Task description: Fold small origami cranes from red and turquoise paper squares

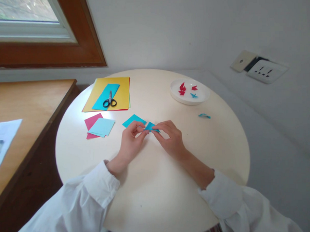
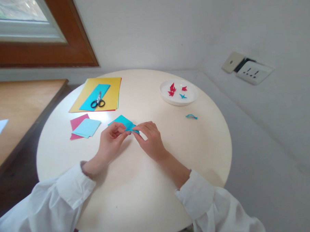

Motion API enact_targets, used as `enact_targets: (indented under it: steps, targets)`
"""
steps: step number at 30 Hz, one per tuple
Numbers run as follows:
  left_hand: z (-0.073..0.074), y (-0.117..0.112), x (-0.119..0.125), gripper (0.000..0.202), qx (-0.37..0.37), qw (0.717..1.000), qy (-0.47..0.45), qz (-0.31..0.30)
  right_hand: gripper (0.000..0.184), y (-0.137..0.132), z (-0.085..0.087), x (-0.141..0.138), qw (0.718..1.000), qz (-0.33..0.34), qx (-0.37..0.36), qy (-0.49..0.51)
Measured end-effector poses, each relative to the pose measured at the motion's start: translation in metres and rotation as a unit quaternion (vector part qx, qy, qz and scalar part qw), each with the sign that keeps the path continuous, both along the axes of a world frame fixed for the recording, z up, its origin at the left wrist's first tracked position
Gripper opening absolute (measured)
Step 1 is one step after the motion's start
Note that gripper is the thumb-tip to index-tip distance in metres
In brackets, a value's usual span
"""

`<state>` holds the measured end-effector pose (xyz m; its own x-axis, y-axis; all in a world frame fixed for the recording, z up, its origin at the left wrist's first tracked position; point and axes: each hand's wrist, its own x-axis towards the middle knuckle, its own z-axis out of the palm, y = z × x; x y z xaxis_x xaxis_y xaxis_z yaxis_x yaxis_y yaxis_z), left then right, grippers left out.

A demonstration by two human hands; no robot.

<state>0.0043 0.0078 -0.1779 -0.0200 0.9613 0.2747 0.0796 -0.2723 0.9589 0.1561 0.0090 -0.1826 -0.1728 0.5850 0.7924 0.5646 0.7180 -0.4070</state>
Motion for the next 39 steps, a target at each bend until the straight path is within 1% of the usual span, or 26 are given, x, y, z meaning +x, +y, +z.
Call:
enact_targets:
  steps: [4,7,8,10,13,16,18,21,24,27,31,35,37,39]
  targets:
    - [0.0009,-0.0023,-0.0017,0.016,-0.029,0.999,0.016,0.008,0.016,-0.0007,-0.0024,0.0021,1.000,0.011,-0.025,0.010]
    - [0.0027,-0.0031,-0.0018,0.024,-0.059,0.998,0.030,0.005,0.016,-0.0013,-0.0037,0.0032,0.999,0.012,-0.040,0.025]
    - [0.0032,-0.0031,-0.0015,0.025,-0.055,0.998,0.031,0.003,0.015,-0.0014,-0.0038,0.0033,0.998,0.015,-0.045,0.032]
    - [0.0032,-0.0029,-0.0011,0.026,-0.021,0.999,0.033,-0.004,0.014,-0.0015,-0.0036,0.0029,0.996,0.020,-0.067,0.051]
    - [0.0009,-0.0030,-0.0020,0.028,0.036,0.997,0.062,-0.032,0.013,-0.0015,-0.0032,0.0012,0.986,0.022,-0.131,0.100]
    - [-0.0022,-0.0036,-0.0043,0.031,0.056,0.992,0.097,-0.058,0.008,-0.0012,-0.0037,-0.0009,0.966,0.046,-0.202,0.154]
    - [-0.0028,-0.0043,-0.0055,0.030,0.062,0.991,0.103,-0.056,0.006,-0.0009,-0.0046,-0.0020,0.950,0.067,-0.240,0.187]
    - [-0.0005,-0.0049,-0.0060,0.026,0.077,0.990,0.111,-0.041,0.007,-0.0002,-0.0060,-0.0030,0.931,0.091,-0.278,0.218]
    - [0.0032,-0.0045,-0.0058,0.012,0.105,0.985,0.127,-0.045,0.008,0.0005,-0.0074,-0.0033,0.918,0.113,-0.296,0.238]
    - [0.0049,-0.0033,-0.0055,0.006,0.122,0.983,0.133,-0.040,0.009,0.0011,-0.0079,-0.0036,0.905,0.126,-0.308,0.265]
    - [0.0036,-0.0031,-0.0049,0.003,0.123,0.982,0.143,-0.028,0.011,0.0018,-0.0066,-0.0048,0.884,0.132,-0.325,0.309]
    - [0.0028,-0.0043,-0.0045,0.005,0.110,0.984,0.139,-0.024,0.014,0.0020,-0.0045,-0.0052,0.862,0.155,-0.343,0.340]
    - [0.0035,-0.0047,-0.0044,0.007,0.100,0.986,0.135,-0.024,0.012,0.0020,-0.0038,-0.0043,0.860,0.161,-0.350,0.334]
    - [0.0046,-0.0048,-0.0043,0.007,0.094,0.987,0.129,-0.023,0.012,0.0021,-0.0035,-0.0028,0.865,0.163,-0.353,0.318]
